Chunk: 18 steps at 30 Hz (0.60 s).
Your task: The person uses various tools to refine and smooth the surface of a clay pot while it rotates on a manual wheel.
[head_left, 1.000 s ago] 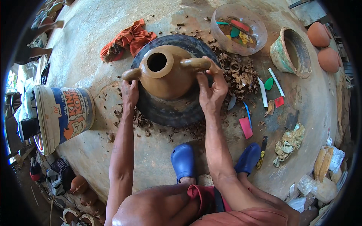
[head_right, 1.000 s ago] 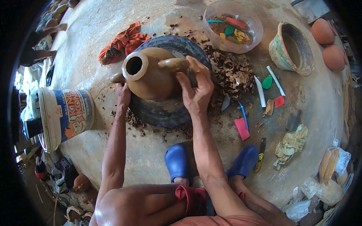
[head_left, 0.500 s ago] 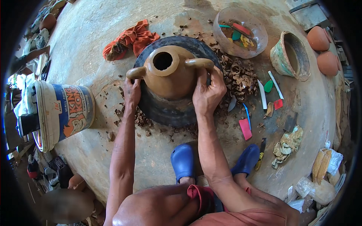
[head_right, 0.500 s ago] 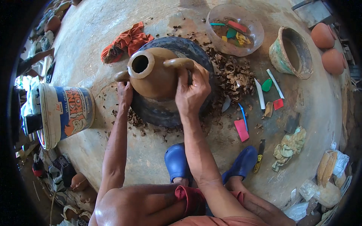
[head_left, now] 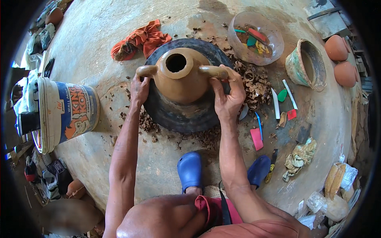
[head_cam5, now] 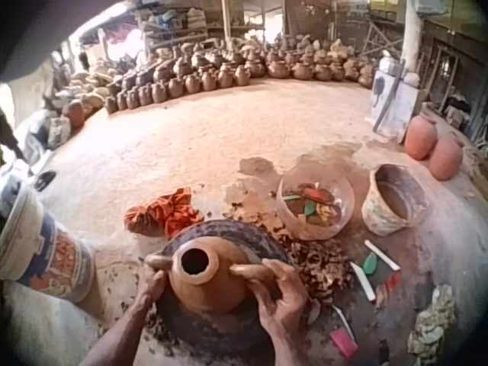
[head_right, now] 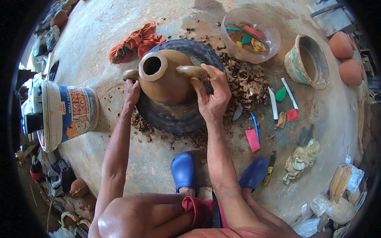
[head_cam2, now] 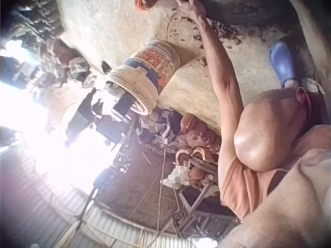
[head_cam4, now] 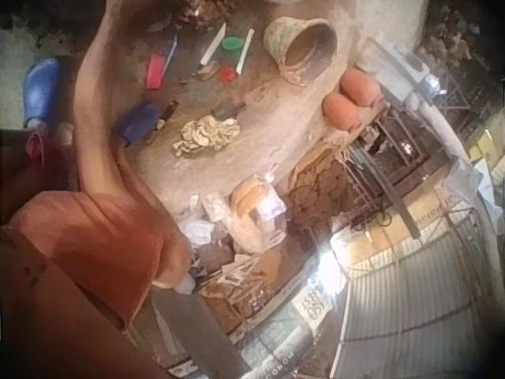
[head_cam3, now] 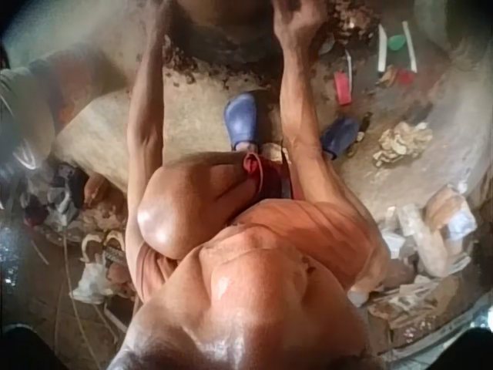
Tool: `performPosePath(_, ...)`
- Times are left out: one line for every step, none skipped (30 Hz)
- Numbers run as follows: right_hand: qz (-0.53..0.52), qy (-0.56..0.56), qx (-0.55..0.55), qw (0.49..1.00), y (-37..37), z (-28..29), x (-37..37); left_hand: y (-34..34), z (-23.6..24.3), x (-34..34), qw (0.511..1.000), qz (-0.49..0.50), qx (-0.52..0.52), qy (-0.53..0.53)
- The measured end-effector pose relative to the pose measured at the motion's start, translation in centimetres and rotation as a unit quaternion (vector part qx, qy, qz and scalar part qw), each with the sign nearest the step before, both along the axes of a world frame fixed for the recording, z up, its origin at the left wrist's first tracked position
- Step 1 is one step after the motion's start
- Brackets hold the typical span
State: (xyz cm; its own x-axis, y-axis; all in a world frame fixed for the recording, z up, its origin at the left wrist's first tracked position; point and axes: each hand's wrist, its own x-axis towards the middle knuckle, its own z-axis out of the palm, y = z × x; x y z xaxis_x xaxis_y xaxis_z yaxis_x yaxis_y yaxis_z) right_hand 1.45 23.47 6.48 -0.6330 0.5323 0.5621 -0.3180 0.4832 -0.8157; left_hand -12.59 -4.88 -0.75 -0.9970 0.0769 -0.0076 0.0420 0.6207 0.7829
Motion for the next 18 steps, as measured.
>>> performPosePath(0.000, 0.003, 0.033, 0.999, 0.1, 0.5, -0.2, 0.1, -0.1, -0.3, 1.000, -0.011, 0.002, -0.002)
performPosePath(-0.004, -0.004, 0.055, 0.998, 0.3, 0.9, 0.0, 0.2, 0.1, -0.3, 1.000, -0.020, 0.004, -0.006)
performPosePath(-0.002, -0.004, 0.057, 0.998, 0.5, 1.3, 0.2, 0.2, 0.3, -0.6, 1.000, -0.017, 0.005, -0.006)
performPosePath(-0.015, 0.003, 0.110, 0.994, 0.7, 1.9, 0.4, 0.1, 0.5, -1.0, 0.999, -0.020, -0.013, -0.022)
performPosePath(-0.029, 0.009, 0.167, 0.985, 1.2, 2.7, 0.6, 0.4, 0.8, -1.2, 0.999, -0.024, -0.029, -0.039)
performPosePath(-0.036, 0.011, 0.212, 0.977, 1.4, 3.8, 0.6, 0.4, 0.8, -1.3, 0.999, -0.020, -0.027, -0.039)
performPosePath(-0.032, 0.012, 0.214, 0.976, 1.8, 4.6, 0.4, 0.4, 0.7, -1.4, 0.999, -0.024, -0.039, -0.020)
performPosePath(-0.008, 0.013, 0.260, 0.965, 2.4, 5.3, 0.3, 0.5, 0.8, -1.5, 0.998, -0.031, -0.052, -0.001)
performPosePath(0.016, 0.014, 0.306, 0.952, 2.9, 6.0, 0.2, 0.6, 0.9, -1.7, 0.998, -0.030, -0.050, -0.001)
performPosePath(0.017, 0.006, 0.340, 0.940, 3.2, 6.7, 0.1, 0.7, 1.0, -1.9, 0.997, -0.034, -0.068, -0.019)
performPosePath(0.019, 0.004, 0.342, 0.940, 3.2, 7.1, 0.1, 0.7, 0.9, -1.9, 0.995, -0.039, -0.085, -0.040)
performPosePath(0.024, -0.007, 0.345, 0.938, 3.1, 7.5, 0.0, 0.6, 0.8, -1.9, 0.995, -0.038, -0.083, -0.042)
performPosePath(0.029, -0.019, 0.349, 0.937, 2.9, 7.7, 0.0, 0.3, 0.8, -1.9, 0.997, -0.045, -0.057, -0.031)
performPosePath(0.030, -0.019, 0.351, 0.936, 2.6, 7.5, 0.0, 0.3, 0.8, -2.1, 0.998, -0.051, -0.031, -0.018)
performPosePath(0.020, -0.027, 0.309, 0.951, 2.2, 7.1, 0.1, 0.3, 0.7, -2.2, 0.998, -0.051, -0.029, -0.018)
performPosePath(0.011, -0.035, 0.266, 0.963, 1.7, 6.7, 0.2, 0.3, 0.6, -2.3, 0.998, -0.055, -0.026, -0.022)
performPosePath(0.012, -0.035, 0.265, 0.963, 1.1, 6.0, 0.4, 0.3, 0.6, -2.4, 0.998, -0.060, -0.024, -0.024)
performPosePath(0.027, -0.038, 0.119, 0.992, 0.4, 5.1, 0.6, 0.3, 0.5, -2.4, 0.998, -0.058, -0.026, -0.026)
